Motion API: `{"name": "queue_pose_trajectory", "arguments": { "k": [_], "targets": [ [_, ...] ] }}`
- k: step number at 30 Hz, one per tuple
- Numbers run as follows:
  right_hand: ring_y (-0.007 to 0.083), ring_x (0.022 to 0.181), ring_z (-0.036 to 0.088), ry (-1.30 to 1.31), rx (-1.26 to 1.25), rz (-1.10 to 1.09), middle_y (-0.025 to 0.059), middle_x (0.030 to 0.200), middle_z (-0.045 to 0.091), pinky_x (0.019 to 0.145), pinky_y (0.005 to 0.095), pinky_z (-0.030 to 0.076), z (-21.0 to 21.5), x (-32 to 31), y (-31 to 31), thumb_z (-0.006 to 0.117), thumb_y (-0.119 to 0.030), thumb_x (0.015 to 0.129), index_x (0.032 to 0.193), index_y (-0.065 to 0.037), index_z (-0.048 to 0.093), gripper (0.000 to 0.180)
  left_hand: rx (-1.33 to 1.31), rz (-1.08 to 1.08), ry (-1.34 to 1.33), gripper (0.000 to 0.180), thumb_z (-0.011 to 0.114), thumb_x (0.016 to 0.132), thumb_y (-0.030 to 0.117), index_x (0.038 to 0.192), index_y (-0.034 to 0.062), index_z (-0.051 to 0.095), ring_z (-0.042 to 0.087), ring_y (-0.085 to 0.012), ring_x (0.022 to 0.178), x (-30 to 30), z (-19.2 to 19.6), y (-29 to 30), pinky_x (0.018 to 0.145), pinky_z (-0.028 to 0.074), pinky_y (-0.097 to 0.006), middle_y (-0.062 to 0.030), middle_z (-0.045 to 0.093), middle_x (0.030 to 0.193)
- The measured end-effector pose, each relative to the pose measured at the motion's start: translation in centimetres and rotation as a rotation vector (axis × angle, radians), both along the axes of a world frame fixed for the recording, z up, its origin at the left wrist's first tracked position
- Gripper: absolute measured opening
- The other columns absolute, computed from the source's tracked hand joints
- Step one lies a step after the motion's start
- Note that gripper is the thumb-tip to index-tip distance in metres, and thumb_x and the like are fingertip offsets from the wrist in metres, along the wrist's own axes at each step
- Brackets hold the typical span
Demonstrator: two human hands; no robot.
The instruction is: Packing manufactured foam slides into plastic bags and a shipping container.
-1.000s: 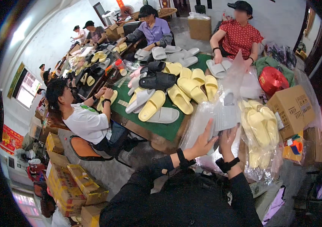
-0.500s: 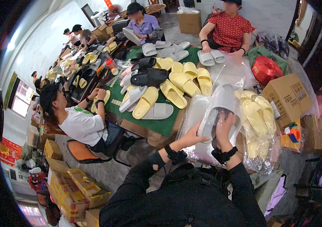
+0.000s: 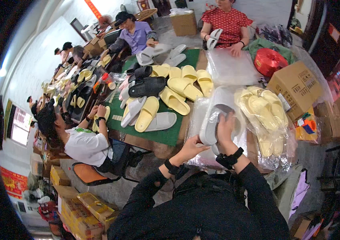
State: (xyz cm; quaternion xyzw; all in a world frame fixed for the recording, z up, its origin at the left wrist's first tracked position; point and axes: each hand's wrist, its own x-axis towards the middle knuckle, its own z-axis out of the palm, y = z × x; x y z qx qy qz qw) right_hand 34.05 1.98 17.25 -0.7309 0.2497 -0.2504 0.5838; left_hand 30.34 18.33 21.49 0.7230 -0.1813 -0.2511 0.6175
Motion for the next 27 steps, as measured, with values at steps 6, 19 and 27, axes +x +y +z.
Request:
{"name": "queue_pose_trajectory", "arguments": {
  "k": [6, 19, 27],
  "targets": [
    [0.0359, 0.101, 0.046, 0.017, -0.026, 0.036, 0.0266, 0.106, 0.048, 0.087, 0.0397, 0.034, -1.4, 0.6, 1.3, 0.05, -0.025, 0.082, 0.126, 0.009, 0.036, 0.058, -0.036, 0.17, -0.186, 0.032, 0.064, 0.076, 0.006, 0.106, -0.0024, 0.056, 0.058, -0.0178, 0.096, 0.0, -3.1, -0.5, 0.084, 0.044, -0.031, -0.0119, 0.062, 0.1],
    [0.0331, 0.102, 0.05, 0.234, 0.068, 0.006, 0.0267, 0.108, 0.052, 0.088, 0.0355, 0.037, -0.5, 2.0, -2.2, 0.048, -0.02, 0.081, 0.121, 0.01, 0.039, 0.051, -0.258, -0.073, 0.155, 0.021, 0.044, 0.091, 0.004, 0.111, -0.002, 0.047, 0.059, -0.0187, 0.088, -1.0, -2.4, 0.4, 0.078, 0.049, -0.031, -0.0107, 0.058, 0.103],
    [0.0303, 0.113, 0.044, -0.08, -0.345, 0.616, 0.023, 0.121, 0.046, 0.094, 0.0388, 0.033, 8.3, -4.0, -2.1, 0.063, -0.03, 0.076, 0.123, 0.0, 0.044, 0.059, -0.348, -0.035, 0.046, 0.005, 0.043, 0.093, 0.01, 0.093, 0.0055, 0.045, 0.051, -0.0155, 0.104, 1.0, 1.3, -0.2, 0.091, 0.037, -0.03, -0.0094, 0.056, 0.111]
  ]
}}
